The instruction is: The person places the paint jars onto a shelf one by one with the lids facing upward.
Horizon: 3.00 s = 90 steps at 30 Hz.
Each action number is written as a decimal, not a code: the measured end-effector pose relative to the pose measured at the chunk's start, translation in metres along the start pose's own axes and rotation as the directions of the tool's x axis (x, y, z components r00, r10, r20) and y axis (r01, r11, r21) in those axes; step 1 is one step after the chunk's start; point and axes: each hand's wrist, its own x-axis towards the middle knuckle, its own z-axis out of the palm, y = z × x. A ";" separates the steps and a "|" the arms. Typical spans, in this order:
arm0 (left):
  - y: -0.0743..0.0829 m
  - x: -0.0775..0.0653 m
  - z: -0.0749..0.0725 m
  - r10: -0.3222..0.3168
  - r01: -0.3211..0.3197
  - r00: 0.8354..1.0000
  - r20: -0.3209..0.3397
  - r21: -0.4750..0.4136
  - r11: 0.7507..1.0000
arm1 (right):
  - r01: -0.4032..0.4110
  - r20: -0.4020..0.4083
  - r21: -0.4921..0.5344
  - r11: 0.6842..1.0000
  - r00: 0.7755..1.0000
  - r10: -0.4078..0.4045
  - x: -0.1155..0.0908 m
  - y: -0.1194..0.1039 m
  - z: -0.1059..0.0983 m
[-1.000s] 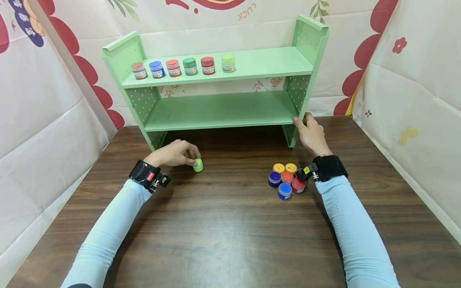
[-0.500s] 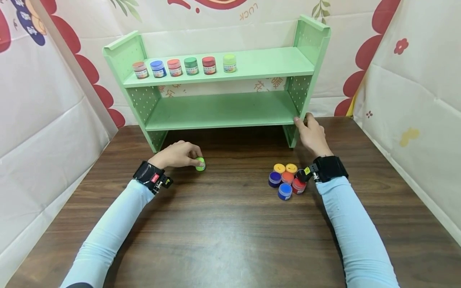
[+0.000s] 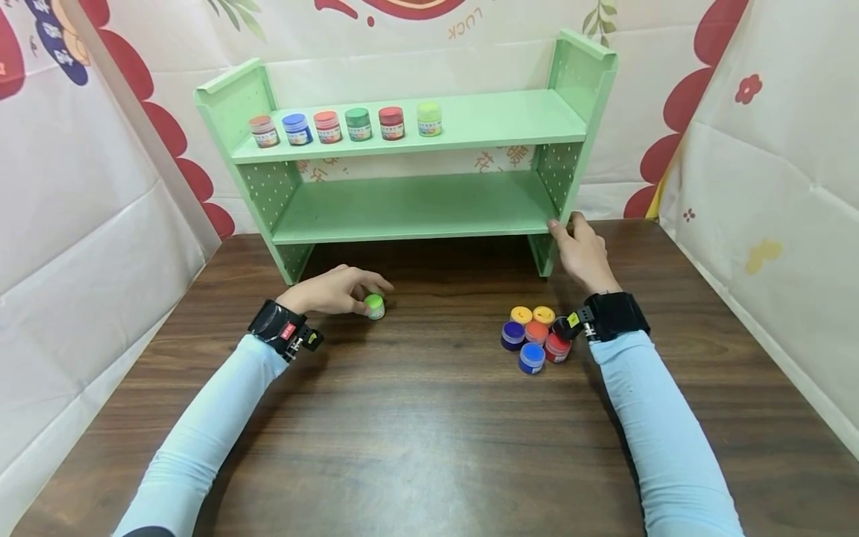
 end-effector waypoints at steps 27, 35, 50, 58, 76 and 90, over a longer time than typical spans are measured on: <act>-0.002 0.004 0.004 -0.061 0.081 0.988 -0.141 0.137 0.987 | -0.011 0.001 0.024 1.000 1.000 0.011 -0.002 0.000 0.002; -0.005 0.006 0.007 -0.062 0.082 0.988 -0.140 0.137 0.987 | -0.005 -0.009 0.009 1.000 1.000 0.006 -0.001 0.002 0.002; 0.003 0.005 0.006 -0.012 0.042 0.968 -0.250 0.119 0.992 | 0.016 -0.018 -0.041 0.999 1.000 -0.017 0.003 -0.002 -0.001; 0.026 0.004 -0.001 0.043 -0.003 0.928 -0.371 0.108 0.994 | 0.006 -0.008 -0.020 1.000 1.000 -0.006 0.002 -0.001 0.001; 0.131 0.043 -0.082 0.299 -0.260 0.873 -0.386 0.150 0.954 | 0.000 -0.034 -0.043 0.999 0.999 -0.002 -0.002 -0.001 0.000; 0.202 0.057 -0.152 0.288 -0.248 0.850 -0.441 0.148 0.958 | 0.011 -0.030 -0.034 0.999 0.999 -0.012 -0.002 -0.001 -0.002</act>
